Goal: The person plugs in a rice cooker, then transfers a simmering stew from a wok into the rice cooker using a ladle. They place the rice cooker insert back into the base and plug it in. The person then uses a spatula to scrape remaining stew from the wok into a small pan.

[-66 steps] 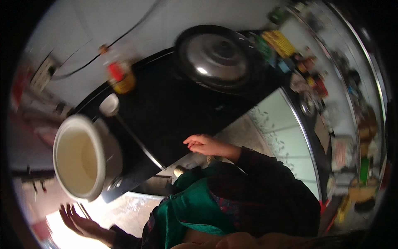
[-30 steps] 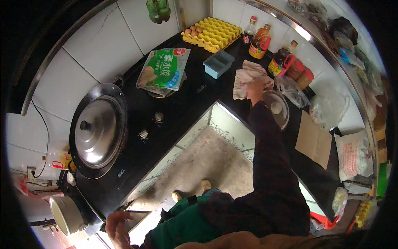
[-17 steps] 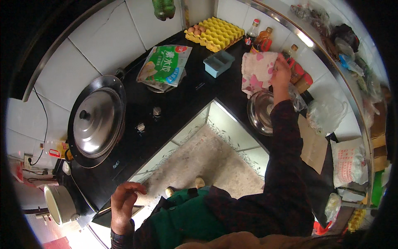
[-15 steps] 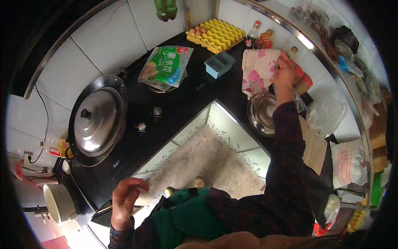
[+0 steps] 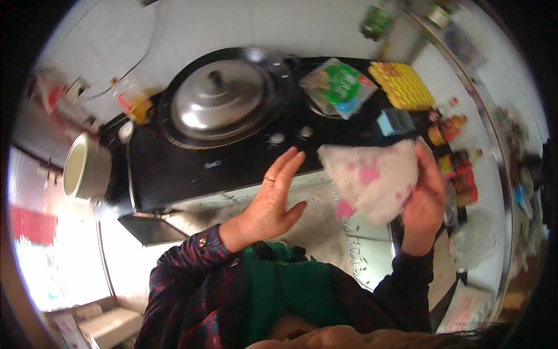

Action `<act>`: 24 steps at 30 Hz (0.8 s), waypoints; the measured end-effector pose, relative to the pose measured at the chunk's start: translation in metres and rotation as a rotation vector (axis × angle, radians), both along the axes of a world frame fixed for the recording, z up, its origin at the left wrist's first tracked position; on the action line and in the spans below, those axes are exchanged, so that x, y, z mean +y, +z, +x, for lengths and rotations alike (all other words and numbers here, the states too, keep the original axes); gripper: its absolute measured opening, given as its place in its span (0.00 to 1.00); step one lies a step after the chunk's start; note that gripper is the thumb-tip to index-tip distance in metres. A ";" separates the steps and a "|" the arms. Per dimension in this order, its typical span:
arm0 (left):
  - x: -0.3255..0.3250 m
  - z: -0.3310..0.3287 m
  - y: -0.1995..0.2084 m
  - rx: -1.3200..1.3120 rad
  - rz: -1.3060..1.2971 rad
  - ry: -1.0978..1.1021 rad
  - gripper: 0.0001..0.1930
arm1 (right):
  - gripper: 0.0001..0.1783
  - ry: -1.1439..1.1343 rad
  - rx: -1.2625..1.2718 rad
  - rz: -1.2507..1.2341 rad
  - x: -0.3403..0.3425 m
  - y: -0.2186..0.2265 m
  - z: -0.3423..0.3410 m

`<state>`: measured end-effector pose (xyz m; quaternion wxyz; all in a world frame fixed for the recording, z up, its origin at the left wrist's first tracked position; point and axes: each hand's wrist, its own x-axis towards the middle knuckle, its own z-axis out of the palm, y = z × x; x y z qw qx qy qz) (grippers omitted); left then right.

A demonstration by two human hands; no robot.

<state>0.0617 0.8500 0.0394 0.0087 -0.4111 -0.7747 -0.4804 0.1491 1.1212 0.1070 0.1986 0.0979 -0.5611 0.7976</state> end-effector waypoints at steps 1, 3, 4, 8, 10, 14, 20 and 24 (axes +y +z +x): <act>-0.010 -0.002 -0.003 0.011 -0.009 0.010 0.44 | 0.34 0.081 -0.073 -0.057 -0.024 -0.006 -0.001; -0.035 -0.009 -0.011 0.043 -0.004 -0.011 0.41 | 0.36 0.284 -0.172 -0.205 -0.070 -0.015 -0.003; -0.053 -0.008 -0.014 0.085 -0.035 -0.009 0.32 | 0.38 0.313 -0.230 -0.204 -0.090 -0.018 -0.006; -0.148 -0.011 -0.021 -0.274 0.110 -0.061 0.17 | 0.38 0.466 -0.394 -0.150 -0.163 -0.029 -0.029; -0.210 -0.011 -0.013 -0.251 0.071 0.008 0.16 | 0.36 0.557 -0.510 -0.068 -0.200 -0.036 -0.046; -0.324 -0.029 0.009 -0.416 0.037 0.241 0.13 | 0.31 0.672 -0.312 0.467 -0.290 -0.058 -0.103; -0.430 -0.118 0.038 0.031 -0.344 0.565 0.21 | 0.24 0.369 0.064 0.959 -0.429 -0.066 -0.227; -0.473 -0.138 0.051 0.338 -0.189 0.718 0.21 | 0.18 0.139 0.336 1.006 -0.473 -0.042 -0.267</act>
